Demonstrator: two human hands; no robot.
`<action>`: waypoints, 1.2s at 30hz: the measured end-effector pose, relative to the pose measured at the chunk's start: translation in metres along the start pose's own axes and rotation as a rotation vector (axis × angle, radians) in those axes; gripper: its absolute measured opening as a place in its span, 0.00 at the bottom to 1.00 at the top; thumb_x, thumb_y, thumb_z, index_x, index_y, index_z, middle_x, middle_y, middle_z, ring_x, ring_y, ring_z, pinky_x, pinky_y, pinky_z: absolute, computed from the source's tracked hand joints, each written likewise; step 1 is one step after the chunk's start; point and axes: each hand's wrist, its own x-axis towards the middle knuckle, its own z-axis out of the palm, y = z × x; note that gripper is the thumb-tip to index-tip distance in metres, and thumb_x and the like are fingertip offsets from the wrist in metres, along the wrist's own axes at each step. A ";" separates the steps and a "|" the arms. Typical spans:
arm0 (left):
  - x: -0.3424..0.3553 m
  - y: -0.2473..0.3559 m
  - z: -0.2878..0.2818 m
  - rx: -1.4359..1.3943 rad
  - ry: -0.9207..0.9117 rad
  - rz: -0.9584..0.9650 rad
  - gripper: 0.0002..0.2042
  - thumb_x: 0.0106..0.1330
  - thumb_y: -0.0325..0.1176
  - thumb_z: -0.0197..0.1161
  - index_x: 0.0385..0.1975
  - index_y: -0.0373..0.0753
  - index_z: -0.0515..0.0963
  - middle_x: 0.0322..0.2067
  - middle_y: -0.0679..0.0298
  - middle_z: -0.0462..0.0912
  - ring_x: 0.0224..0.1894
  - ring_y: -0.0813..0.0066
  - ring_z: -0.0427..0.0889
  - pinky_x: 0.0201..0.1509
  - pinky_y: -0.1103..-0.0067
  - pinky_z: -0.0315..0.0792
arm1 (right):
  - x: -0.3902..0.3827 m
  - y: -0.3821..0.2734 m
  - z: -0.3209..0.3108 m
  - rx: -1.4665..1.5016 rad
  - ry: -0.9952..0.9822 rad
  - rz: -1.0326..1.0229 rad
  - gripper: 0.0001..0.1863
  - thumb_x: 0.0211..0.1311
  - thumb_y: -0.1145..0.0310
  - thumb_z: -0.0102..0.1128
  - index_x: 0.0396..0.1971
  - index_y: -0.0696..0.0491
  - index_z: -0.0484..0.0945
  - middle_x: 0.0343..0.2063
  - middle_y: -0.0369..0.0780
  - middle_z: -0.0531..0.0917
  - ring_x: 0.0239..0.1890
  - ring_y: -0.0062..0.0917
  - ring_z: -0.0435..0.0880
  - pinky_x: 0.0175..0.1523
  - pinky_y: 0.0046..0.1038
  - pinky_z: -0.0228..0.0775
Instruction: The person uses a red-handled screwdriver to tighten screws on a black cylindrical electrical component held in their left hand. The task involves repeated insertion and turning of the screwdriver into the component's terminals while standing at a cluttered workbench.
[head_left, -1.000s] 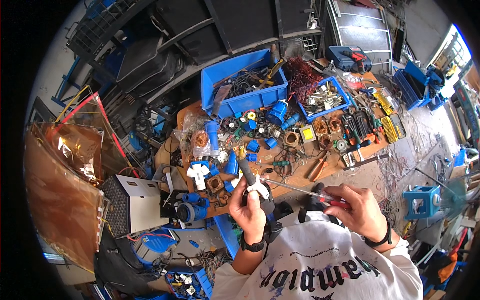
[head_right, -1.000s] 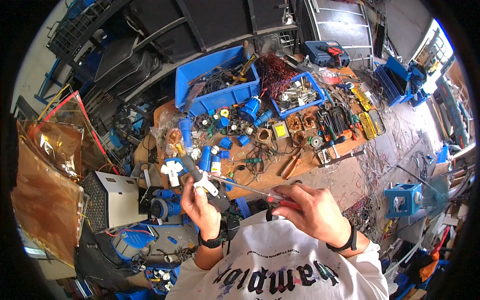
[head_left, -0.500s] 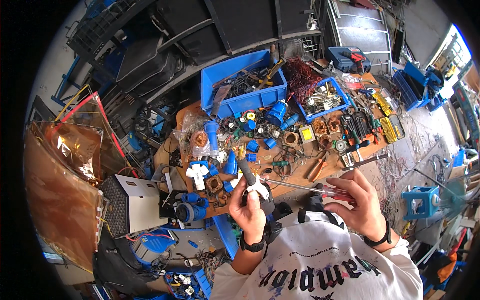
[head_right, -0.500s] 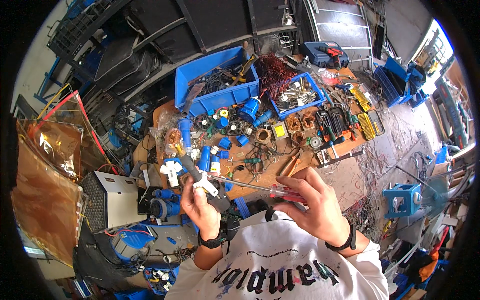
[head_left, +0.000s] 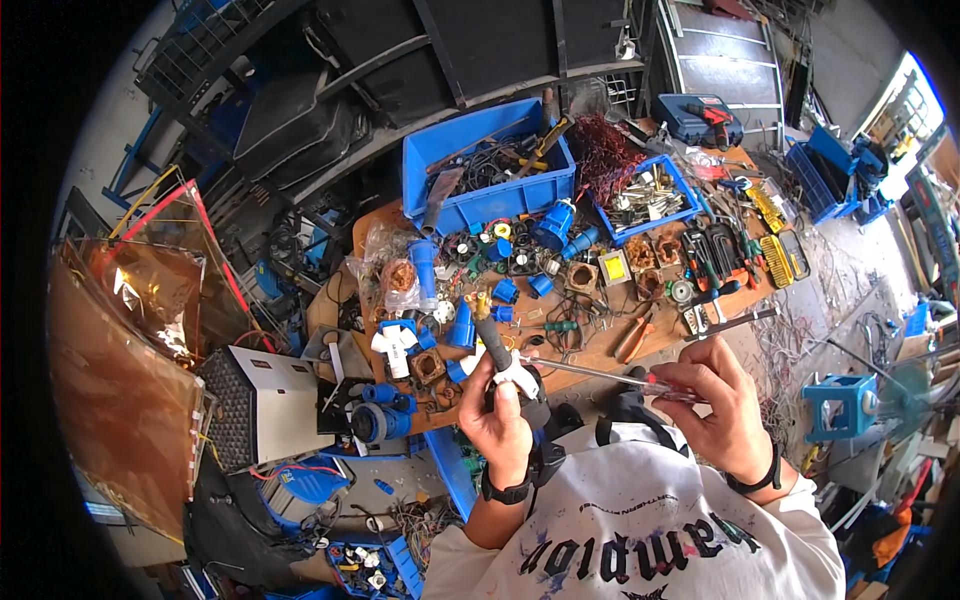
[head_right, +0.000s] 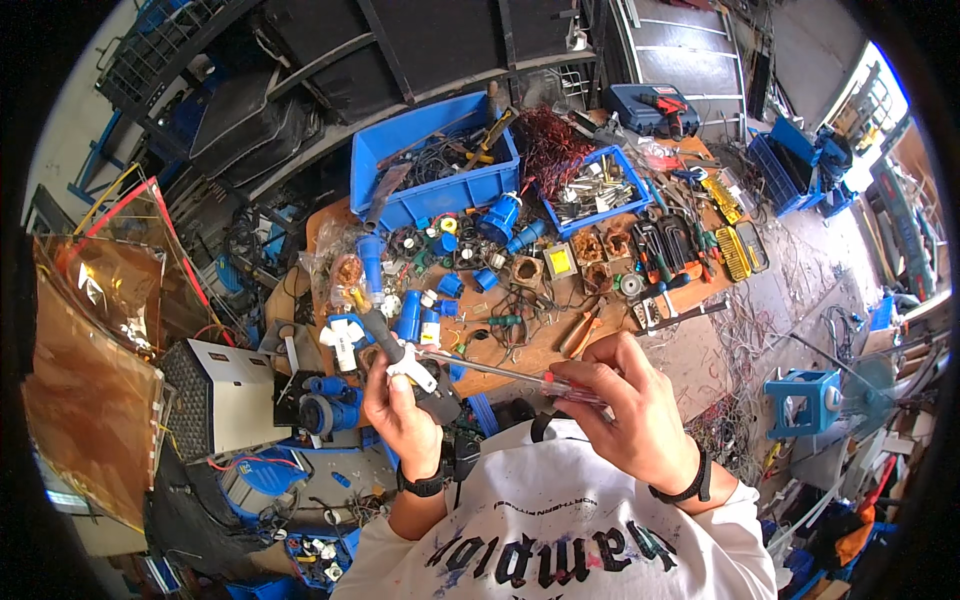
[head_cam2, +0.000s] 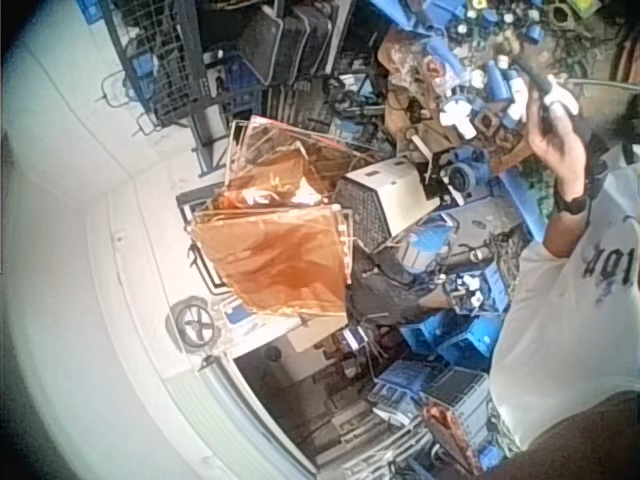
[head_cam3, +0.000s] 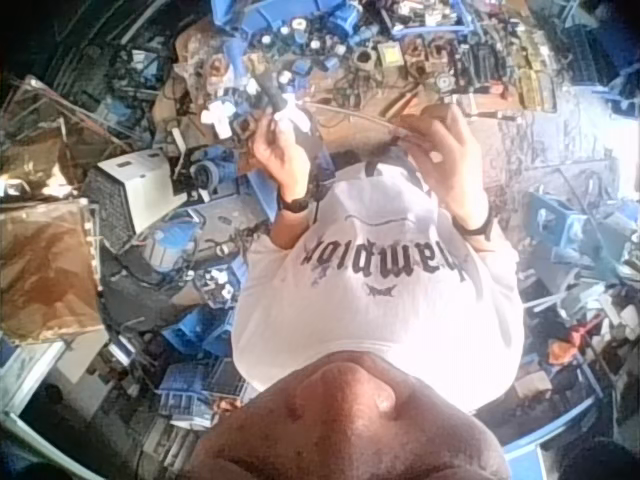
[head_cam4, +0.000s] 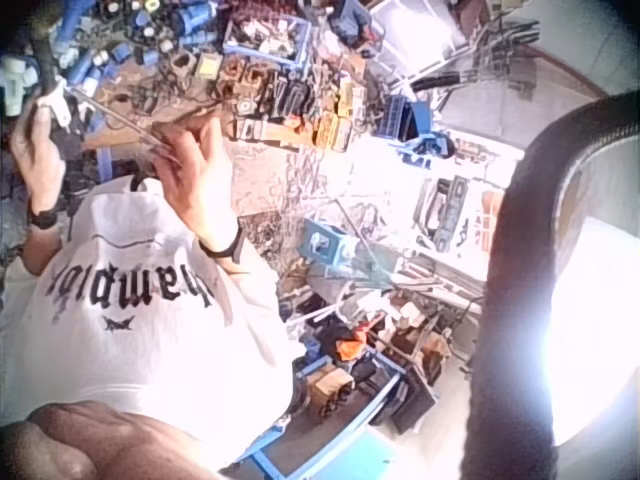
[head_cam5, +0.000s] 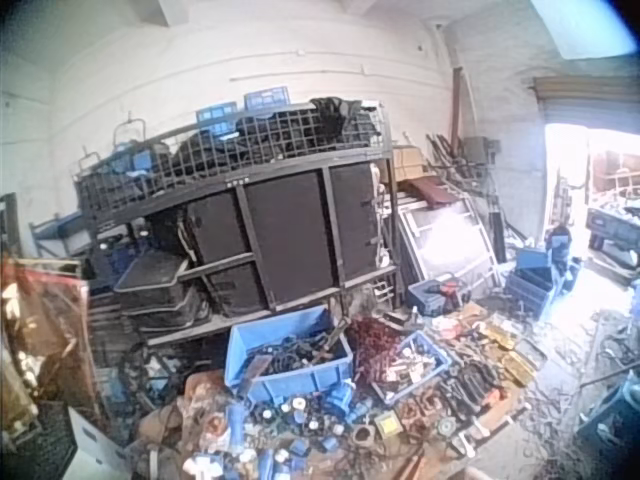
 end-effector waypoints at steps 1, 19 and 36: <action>0.000 0.000 0.000 -0.007 -0.004 0.002 0.23 0.67 0.42 0.55 0.53 0.27 0.70 0.42 0.56 0.78 0.42 0.64 0.81 0.46 0.72 0.74 | 0.001 -0.001 -0.001 0.008 -0.032 -0.003 0.16 0.49 0.73 0.68 0.39 0.55 0.78 0.31 0.40 0.78 0.27 0.30 0.81 0.31 0.26 0.76; -0.001 -0.006 -0.001 -0.017 -0.001 0.025 0.22 0.67 0.39 0.56 0.54 0.27 0.70 0.40 0.56 0.79 0.40 0.66 0.81 0.44 0.74 0.74 | -0.001 0.005 0.001 -0.106 -0.007 -0.059 0.20 0.45 0.73 0.70 0.42 0.54 0.78 0.29 0.39 0.76 0.29 0.33 0.79 0.31 0.28 0.74; 0.001 -0.002 -0.001 -0.016 0.010 -0.005 0.23 0.68 0.42 0.55 0.54 0.28 0.70 0.40 0.53 0.79 0.41 0.64 0.81 0.47 0.70 0.75 | 0.003 -0.002 -0.005 -0.025 -0.043 -0.077 0.18 0.45 0.80 0.67 0.40 0.54 0.79 0.31 0.40 0.75 0.31 0.31 0.79 0.33 0.28 0.73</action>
